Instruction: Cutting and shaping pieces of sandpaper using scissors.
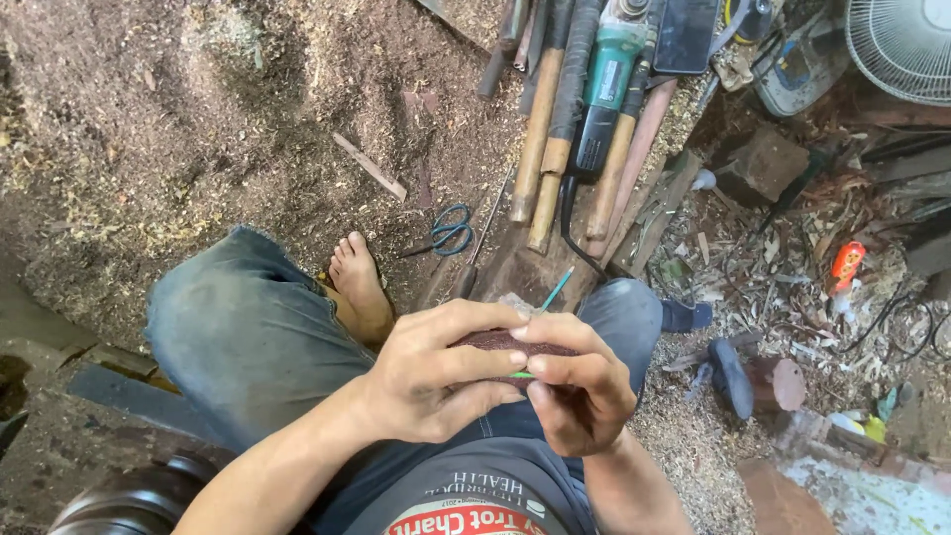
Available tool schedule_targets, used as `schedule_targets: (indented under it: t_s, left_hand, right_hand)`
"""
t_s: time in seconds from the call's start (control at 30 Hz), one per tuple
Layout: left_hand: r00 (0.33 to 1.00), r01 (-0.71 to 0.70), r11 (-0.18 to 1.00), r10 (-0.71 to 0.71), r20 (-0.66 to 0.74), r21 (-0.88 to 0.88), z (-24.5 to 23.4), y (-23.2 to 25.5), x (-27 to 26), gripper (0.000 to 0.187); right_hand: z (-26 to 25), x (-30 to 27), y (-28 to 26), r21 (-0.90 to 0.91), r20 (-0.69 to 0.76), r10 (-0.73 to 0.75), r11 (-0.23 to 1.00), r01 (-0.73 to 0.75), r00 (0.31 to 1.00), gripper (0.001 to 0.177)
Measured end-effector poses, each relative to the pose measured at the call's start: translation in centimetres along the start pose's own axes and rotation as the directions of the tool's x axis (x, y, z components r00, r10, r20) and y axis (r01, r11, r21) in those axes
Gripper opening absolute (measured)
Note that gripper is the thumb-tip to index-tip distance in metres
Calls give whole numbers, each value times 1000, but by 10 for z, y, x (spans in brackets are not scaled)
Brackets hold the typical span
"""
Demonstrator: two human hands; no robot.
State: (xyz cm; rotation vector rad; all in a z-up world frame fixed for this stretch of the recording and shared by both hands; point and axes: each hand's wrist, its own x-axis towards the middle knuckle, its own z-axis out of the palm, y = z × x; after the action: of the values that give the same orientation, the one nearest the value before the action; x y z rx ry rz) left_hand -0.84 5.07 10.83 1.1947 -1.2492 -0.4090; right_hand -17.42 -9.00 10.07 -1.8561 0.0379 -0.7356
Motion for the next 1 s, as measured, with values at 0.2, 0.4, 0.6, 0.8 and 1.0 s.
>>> schedule_targets:
  t_s: [0.2,0.4,0.6,0.8,1.0]
  left_hand:
    - [1000,6,999,-7,-24,-39,-4,0,-5,32]
    - [999,-22,998,20,-34,-57,-3,-1,-6,29]
    - [999,-30,996,28,-18,-82,-4,1,-4,28]
    - [1000,12,984,-8,21,-180,-10,-2,-9,27]
    - [988,157,869,-145,62,-469,-19,-19,-27,24]
  right_hand:
    - [8,-11,1,70,-17,45,997,-43,999,19]
    - [4,-9,2,136,7,4,991,-5,1000,21]
    - [1,-7,-1,128,2,-28,991,27,1000,22]
    - [4,8,-15,44,63,-83,996,80,995,23]
    - [19,8,-36,145,15,477,869,-474,879,43]
